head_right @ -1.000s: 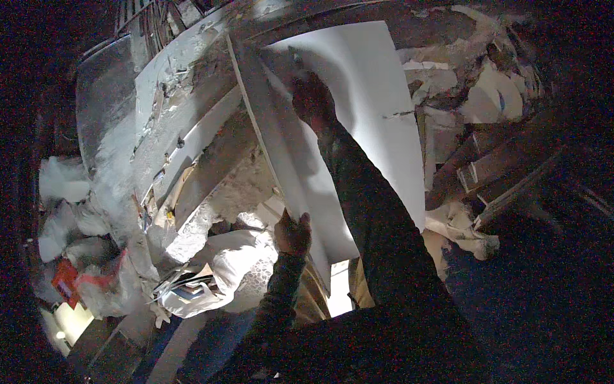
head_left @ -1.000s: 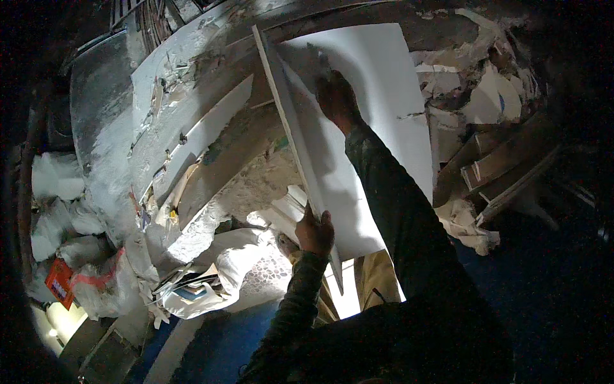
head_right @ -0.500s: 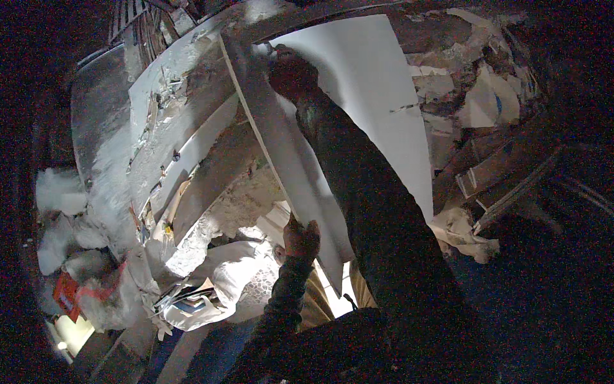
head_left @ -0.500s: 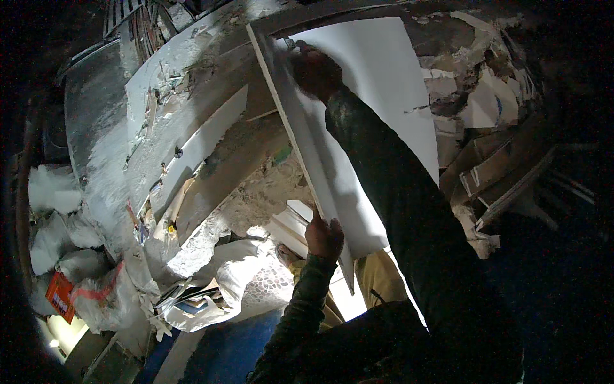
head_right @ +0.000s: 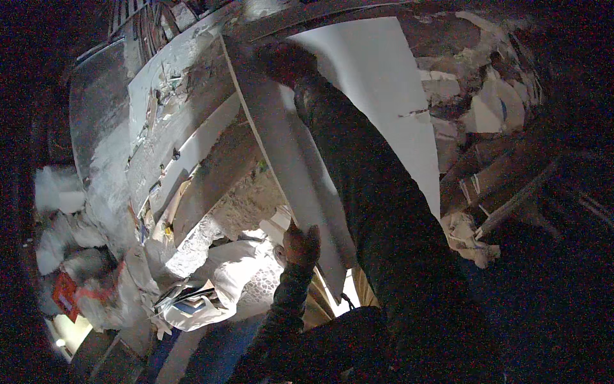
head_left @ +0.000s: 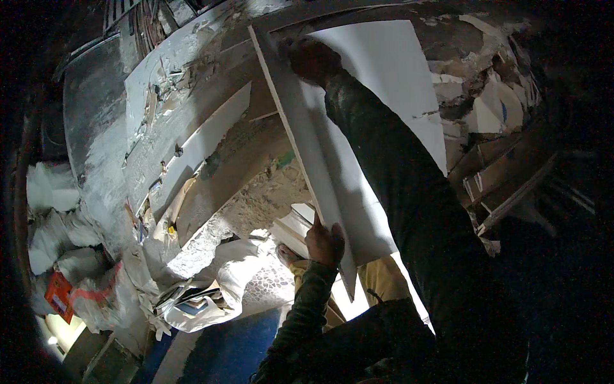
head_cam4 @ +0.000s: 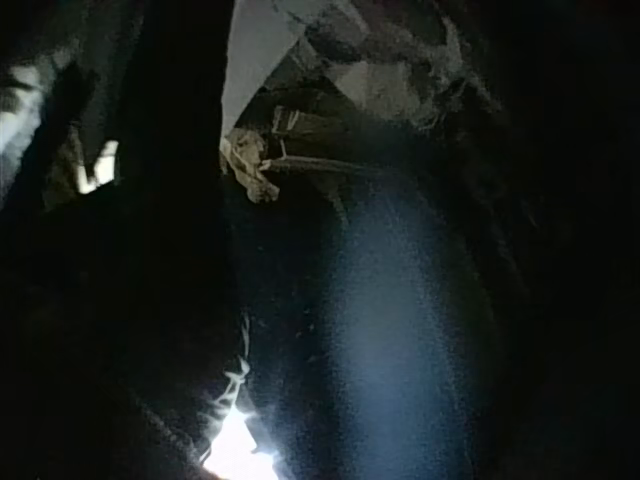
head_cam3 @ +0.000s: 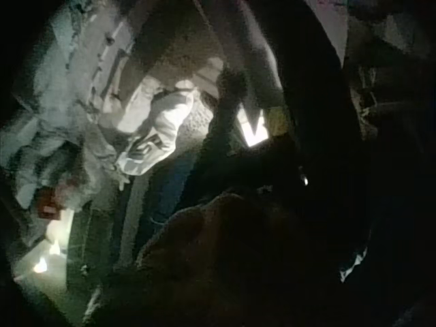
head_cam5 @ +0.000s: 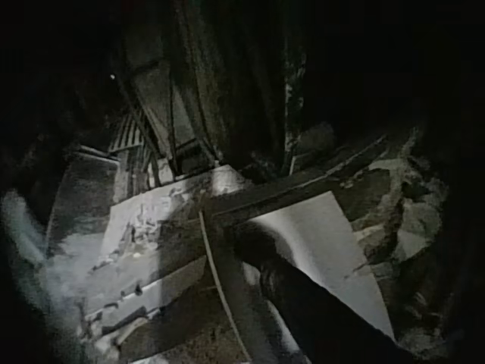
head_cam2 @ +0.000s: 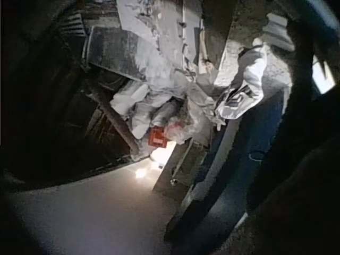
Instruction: The person cuts a piece of drywall that is attached to a wall and then breaks off several small strips from the edge of the drywall by hand.
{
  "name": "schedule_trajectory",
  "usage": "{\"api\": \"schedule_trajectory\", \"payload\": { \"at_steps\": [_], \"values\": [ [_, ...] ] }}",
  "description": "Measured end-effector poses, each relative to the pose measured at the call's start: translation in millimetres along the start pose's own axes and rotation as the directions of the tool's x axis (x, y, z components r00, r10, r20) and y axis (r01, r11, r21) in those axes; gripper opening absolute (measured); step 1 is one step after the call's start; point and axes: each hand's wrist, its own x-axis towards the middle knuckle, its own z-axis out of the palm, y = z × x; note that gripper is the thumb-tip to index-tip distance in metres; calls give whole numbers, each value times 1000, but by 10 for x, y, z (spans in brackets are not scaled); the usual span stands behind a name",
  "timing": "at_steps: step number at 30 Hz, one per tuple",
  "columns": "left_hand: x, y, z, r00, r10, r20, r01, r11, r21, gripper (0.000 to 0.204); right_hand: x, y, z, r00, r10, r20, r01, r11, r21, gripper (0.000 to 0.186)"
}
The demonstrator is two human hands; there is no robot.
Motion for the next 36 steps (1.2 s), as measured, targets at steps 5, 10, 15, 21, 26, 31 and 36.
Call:
{"api": "schedule_trajectory", "payload": {
  "at_steps": [5, 10, 15, 21, 26, 31, 36],
  "values": [
    [-5, -41, -1, 1000, -1, -7, 1, 999, -34, 48, 151, 117, 141, 998, 15, 67, -28, 979, 201, 27],
    [10, -66, 48, 997, 66, -48, -71, 992, -106, 42, 195, 191, 159, 917, 212, 338, -368, 777, 511, 30],
    [16, -35, 23, 997, 47, -61, -50, 997, -50, 37, 155, 114, 177, 979, 163, 125, -198, 910, 365, 29],
    [23, -59, 20, 997, 58, -58, -65, 991, -117, 38, 177, 145, 144, 980, 38, 198, -94, 954, 285, 30],
    [36, -37, 34, 993, 77, -84, -88, 987, -137, 43, -341, 12, 55, 925, -139, 354, 103, 988, 117, 35],
    [55, -57, 51, 999, 1, -46, -9, 987, -160, 46, -1638, -587, -223, 836, 94, 541, -379, 811, 446, 40],
    [118, -163, 25, 999, -20, -28, 17, 991, -131, 47, -2551, -1202, -761, 799, 181, 573, -362, 907, 217, 39]
  ]
}}
